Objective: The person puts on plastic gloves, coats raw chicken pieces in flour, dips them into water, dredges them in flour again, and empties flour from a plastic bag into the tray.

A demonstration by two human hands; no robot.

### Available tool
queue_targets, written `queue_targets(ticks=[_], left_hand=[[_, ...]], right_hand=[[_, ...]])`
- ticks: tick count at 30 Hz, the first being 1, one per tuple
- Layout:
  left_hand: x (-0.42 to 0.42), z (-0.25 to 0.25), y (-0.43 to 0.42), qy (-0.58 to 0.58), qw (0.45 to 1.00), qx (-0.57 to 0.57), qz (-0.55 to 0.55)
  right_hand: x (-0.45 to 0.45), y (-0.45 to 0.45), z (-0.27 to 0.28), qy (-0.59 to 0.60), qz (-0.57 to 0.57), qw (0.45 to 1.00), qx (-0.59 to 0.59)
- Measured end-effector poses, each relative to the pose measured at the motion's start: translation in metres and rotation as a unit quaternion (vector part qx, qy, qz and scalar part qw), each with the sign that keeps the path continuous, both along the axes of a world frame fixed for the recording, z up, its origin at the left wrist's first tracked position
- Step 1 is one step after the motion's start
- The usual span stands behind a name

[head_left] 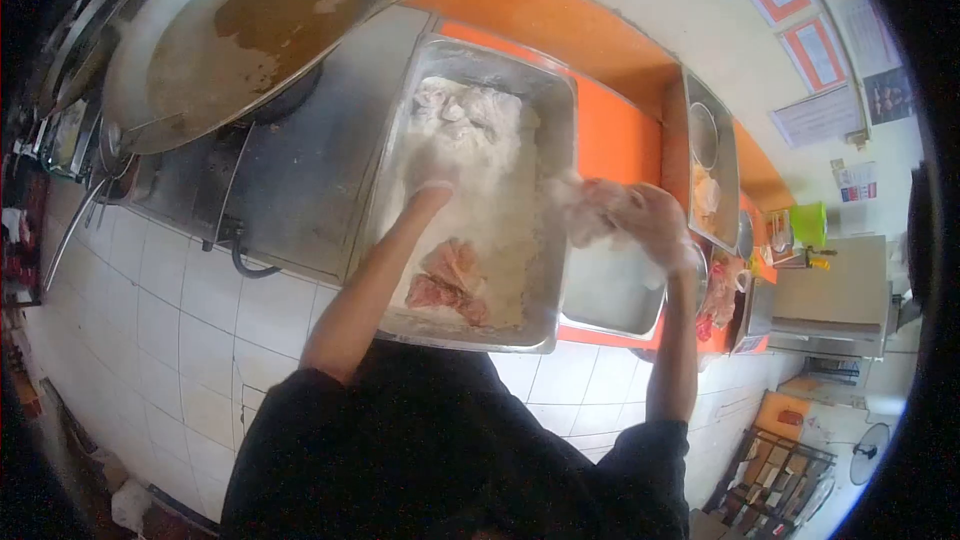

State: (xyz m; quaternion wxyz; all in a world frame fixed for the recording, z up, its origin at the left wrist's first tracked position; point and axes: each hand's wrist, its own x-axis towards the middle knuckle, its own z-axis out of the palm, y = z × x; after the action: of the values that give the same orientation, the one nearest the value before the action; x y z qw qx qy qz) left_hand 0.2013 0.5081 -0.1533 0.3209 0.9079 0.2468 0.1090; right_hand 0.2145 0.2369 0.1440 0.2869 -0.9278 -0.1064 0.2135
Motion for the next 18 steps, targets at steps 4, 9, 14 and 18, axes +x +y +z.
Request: queue_targets(ticks=[4,9,14,18], left_hand=[[0.036,0.064,0.005,0.086,0.994,0.038,-0.058],[0.067,-0.003,0.005,-0.043,0.988,0.132,-0.061],[0.065,0.001,0.014,0.094,0.984,0.115,-0.103],[0.053,-0.003,0.019,0.021,0.981,0.145,-0.126]], right_hand=[[-0.018,-0.059,0.002,0.012,-0.040,0.996,0.081],[-0.021,-0.125,-0.085,-0.058,0.015,0.991,-0.116],[-0.037,-0.173,-0.194,0.062,-0.150,0.986,-0.028],[-0.044,-0.178,-0.236,0.038,-0.125,0.967,-0.218]])
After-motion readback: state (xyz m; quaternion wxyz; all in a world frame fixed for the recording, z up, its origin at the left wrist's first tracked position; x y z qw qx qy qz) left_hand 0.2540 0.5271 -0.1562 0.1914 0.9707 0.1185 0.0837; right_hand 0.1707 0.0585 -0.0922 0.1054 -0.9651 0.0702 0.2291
